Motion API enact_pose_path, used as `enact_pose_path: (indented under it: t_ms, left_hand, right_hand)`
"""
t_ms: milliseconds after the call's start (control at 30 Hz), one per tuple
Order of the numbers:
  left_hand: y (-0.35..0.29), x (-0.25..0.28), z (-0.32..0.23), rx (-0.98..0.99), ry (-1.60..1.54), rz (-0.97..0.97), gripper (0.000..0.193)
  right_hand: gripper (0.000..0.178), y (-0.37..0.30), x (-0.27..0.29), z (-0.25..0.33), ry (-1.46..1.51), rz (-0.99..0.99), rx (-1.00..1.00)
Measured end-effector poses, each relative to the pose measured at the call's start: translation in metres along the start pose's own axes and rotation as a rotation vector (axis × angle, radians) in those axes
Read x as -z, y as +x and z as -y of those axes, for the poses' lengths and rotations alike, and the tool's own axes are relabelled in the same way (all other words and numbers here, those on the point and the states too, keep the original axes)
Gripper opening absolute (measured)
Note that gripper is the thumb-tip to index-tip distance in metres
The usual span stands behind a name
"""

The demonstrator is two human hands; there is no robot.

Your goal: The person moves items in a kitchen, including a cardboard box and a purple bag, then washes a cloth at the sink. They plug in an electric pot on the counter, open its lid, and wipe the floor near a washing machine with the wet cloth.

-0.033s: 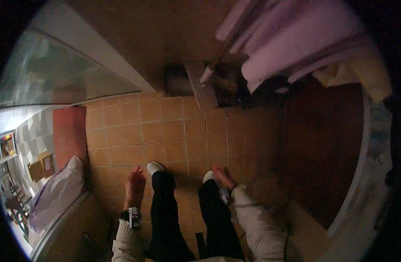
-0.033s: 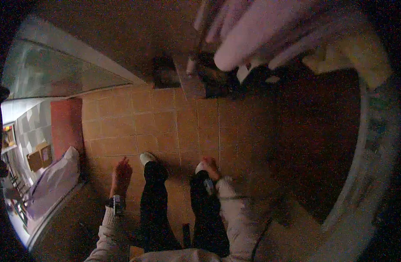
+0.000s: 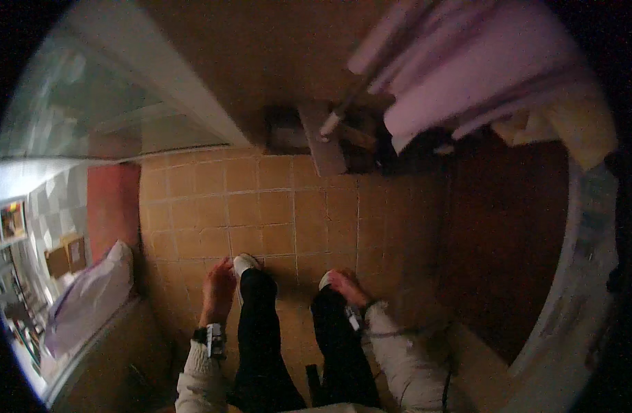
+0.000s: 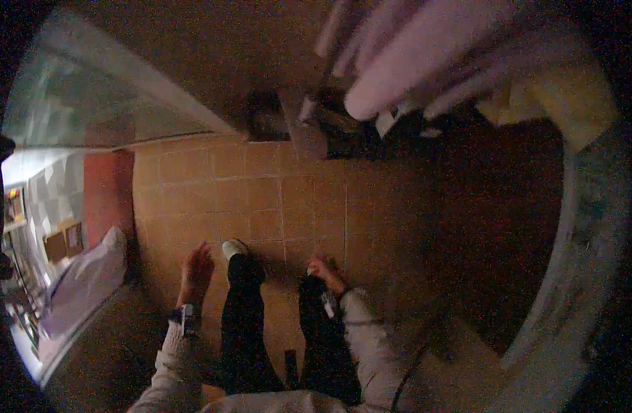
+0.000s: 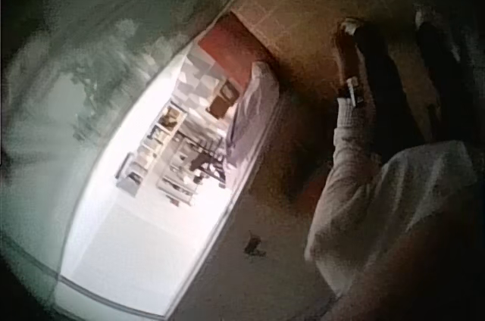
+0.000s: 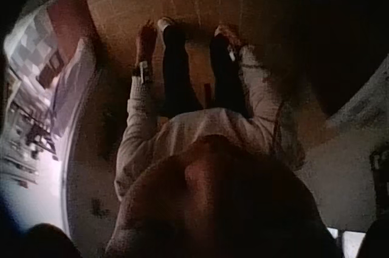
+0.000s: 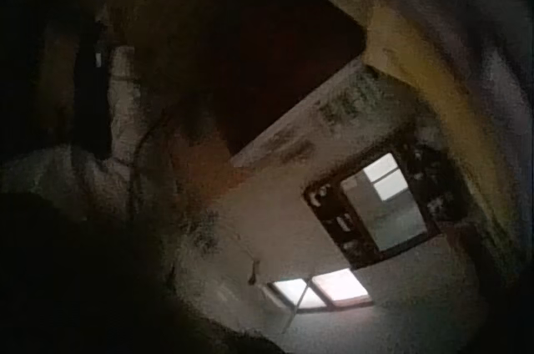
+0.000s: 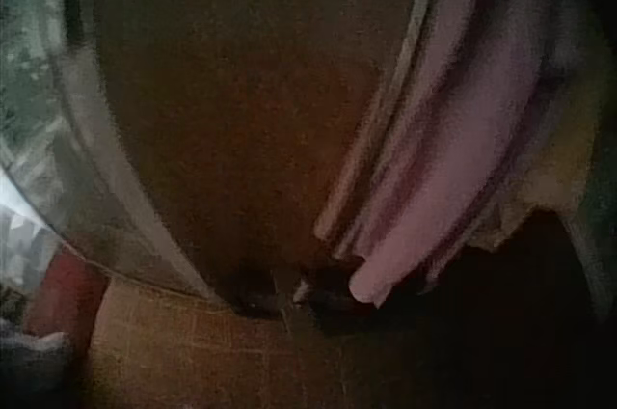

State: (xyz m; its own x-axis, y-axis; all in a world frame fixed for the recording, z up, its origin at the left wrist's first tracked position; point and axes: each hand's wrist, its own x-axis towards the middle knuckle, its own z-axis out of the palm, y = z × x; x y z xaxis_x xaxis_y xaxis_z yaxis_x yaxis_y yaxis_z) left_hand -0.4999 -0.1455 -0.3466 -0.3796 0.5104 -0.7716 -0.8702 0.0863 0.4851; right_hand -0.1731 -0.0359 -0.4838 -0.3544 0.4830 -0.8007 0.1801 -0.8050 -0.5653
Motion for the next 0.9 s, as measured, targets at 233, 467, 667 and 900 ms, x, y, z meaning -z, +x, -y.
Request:
enact_pose_path:
  t_ms: [233,467,667,900]
  left_hand:
    - [-0.058,-0.104,-0.012,0.265,0.163,0.61,0.032]
    - [-0.115,-0.037,-0.172,0.032,0.102,1.016,0.036]
    - [-0.109,0.109,-0.282,-0.257,0.524,0.269,0.034]
    - [-0.15,0.251,-0.341,-0.36,-0.059,-0.657,0.02]
  right_hand:
    - [0.056,-0.121,-0.216,0.121,0.887,0.577,-0.259]
    - [0.051,-0.161,-0.389,0.205,0.623,0.946,0.014]
    - [0.039,-0.14,-0.478,0.276,0.31,0.741,0.076]
    - [0.033,-0.079,-0.517,0.35,0.091,0.681,0.051]
